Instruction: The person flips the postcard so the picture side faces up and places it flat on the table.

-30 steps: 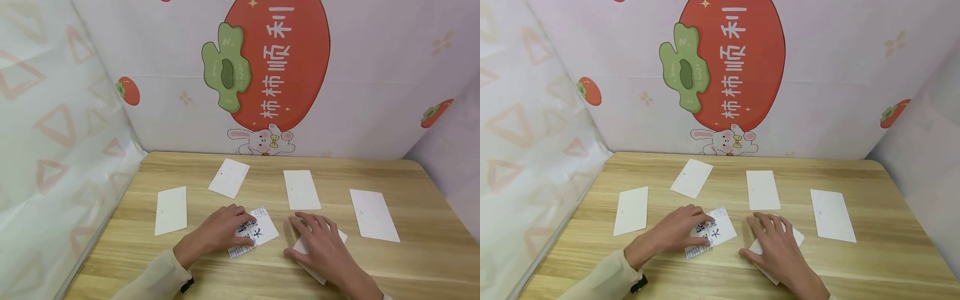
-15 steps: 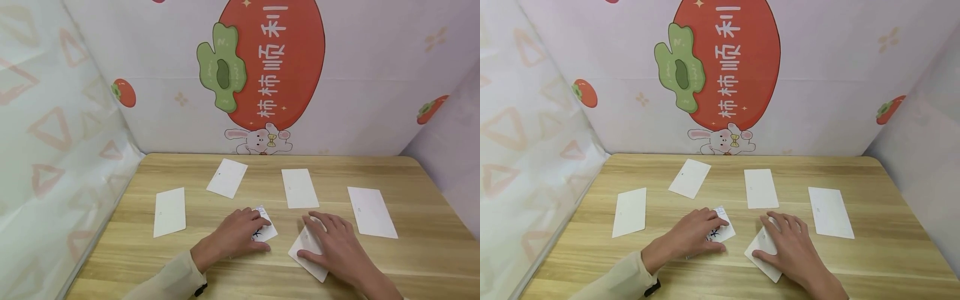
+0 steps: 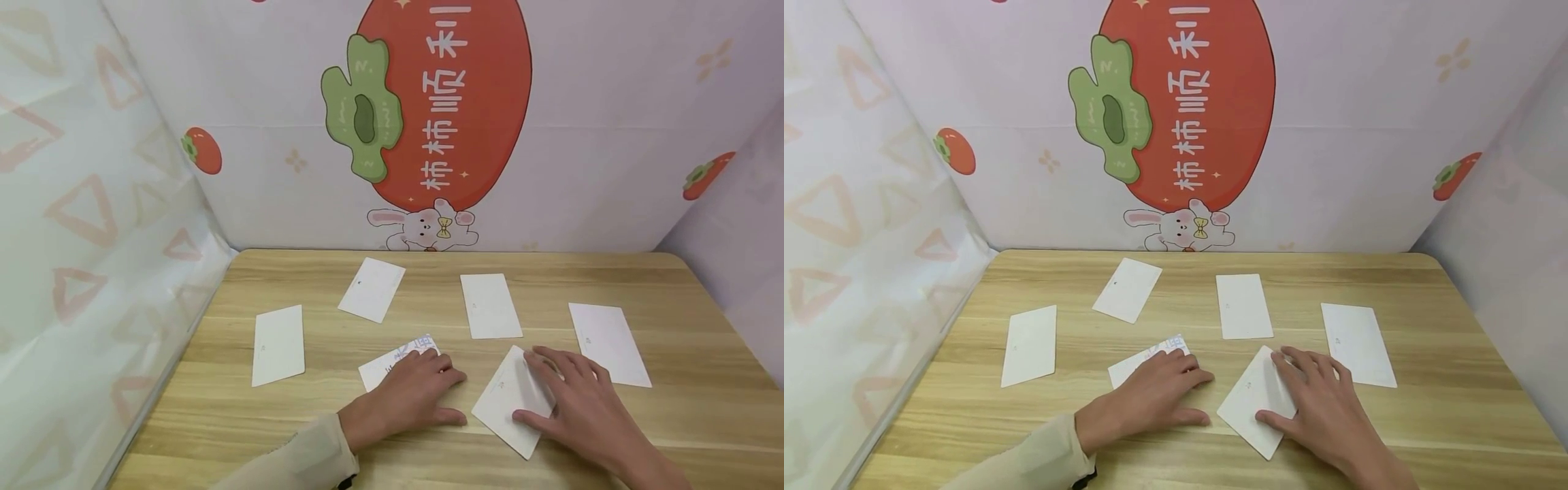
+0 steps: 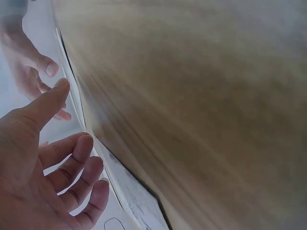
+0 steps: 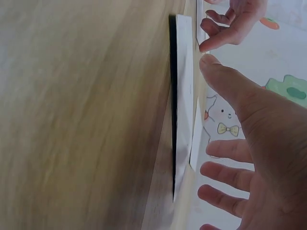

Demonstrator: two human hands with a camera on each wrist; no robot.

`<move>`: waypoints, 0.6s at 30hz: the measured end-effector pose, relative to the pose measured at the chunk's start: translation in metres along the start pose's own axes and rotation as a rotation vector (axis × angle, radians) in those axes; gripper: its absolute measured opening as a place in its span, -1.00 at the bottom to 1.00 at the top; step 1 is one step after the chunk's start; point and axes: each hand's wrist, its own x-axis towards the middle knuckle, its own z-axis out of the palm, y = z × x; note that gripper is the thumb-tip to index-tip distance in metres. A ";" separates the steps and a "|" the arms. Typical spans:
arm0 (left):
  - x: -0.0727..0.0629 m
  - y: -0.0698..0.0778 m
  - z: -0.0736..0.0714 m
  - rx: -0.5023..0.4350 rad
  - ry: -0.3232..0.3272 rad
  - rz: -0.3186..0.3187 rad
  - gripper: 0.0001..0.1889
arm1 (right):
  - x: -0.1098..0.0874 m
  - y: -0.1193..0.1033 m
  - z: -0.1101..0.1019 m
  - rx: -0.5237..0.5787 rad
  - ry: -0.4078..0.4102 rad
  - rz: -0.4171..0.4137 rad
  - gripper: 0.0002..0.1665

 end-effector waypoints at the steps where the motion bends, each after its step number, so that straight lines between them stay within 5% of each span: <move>1: 0.001 0.001 0.000 0.005 0.002 0.004 -0.38 | -0.001 0.002 -0.001 0.002 -0.007 0.007 0.14; 18: 0.010 0.025 0.003 0.055 0.012 0.027 -0.43 | -0.008 0.022 -0.009 -0.006 -0.082 0.031 0.20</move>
